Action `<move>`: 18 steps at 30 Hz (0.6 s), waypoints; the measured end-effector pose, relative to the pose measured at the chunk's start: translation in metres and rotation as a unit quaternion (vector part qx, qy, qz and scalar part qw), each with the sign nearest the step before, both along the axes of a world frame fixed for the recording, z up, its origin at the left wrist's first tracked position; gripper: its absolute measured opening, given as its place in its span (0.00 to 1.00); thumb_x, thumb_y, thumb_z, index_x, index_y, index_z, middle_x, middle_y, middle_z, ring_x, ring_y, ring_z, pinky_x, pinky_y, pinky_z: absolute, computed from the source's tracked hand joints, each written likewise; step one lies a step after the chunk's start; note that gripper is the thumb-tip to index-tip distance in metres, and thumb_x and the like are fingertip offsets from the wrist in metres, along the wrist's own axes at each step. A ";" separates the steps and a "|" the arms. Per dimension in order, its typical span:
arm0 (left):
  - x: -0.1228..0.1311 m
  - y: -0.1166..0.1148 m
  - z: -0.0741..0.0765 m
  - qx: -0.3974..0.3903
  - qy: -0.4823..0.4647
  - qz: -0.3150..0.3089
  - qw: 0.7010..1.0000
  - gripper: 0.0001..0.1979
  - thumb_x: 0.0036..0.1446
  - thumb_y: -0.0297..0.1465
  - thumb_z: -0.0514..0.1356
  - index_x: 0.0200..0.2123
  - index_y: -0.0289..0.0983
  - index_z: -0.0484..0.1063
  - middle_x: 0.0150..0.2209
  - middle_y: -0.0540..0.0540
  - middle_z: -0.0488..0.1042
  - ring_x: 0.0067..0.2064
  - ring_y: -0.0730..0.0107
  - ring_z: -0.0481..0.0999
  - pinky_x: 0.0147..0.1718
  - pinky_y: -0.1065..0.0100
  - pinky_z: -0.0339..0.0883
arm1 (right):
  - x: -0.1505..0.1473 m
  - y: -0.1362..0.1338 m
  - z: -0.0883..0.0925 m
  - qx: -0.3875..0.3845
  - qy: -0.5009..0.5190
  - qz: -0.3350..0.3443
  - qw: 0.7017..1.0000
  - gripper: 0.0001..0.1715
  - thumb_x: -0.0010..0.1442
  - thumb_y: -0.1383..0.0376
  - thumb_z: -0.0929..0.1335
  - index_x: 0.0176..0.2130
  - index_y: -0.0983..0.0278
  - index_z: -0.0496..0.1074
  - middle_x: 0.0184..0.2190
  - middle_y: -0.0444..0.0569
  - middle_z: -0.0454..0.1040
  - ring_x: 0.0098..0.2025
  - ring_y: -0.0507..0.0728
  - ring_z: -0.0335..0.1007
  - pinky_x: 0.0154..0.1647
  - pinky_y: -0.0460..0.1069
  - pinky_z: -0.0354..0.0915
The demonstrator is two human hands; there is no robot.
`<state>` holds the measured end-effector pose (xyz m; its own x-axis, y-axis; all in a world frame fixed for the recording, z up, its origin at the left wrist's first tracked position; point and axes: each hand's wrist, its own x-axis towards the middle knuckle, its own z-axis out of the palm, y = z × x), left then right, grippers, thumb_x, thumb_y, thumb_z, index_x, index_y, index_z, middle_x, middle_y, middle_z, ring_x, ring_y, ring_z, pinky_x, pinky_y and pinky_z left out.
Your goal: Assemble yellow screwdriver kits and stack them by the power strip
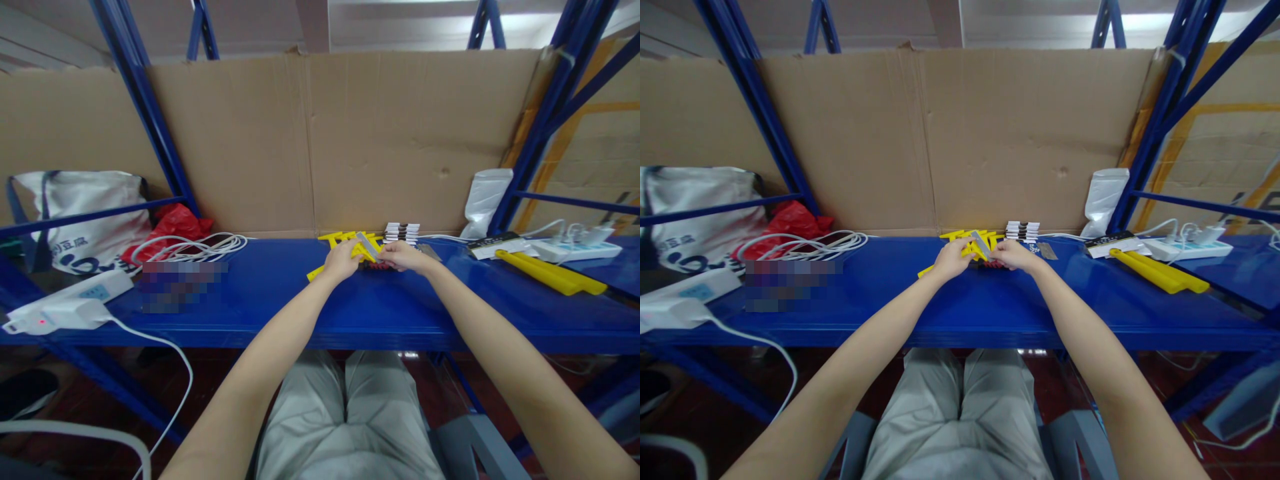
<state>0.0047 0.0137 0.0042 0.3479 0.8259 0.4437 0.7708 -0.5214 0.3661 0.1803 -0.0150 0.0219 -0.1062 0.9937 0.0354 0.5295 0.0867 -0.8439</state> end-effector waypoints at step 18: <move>0.001 -0.013 0.001 0.009 0.112 -0.012 0.994 0.24 0.64 0.32 0.49 0.63 0.48 0.58 0.52 0.42 0.68 0.52 0.58 0.70 0.50 0.60 0.64 | 0.000 -0.003 0.002 -0.029 0.069 0.013 0.997 0.17 0.55 0.63 0.67 0.21 0.64 0.58 0.10 0.36 0.54 0.11 0.42 0.43 0.12 0.40 0.38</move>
<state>0.0055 0.0008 0.0053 0.4588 0.8086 0.3683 0.8190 -0.5456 0.1776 0.1802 -0.0175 0.0243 -0.1304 0.9914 -0.0059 0.4065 0.0481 -0.9124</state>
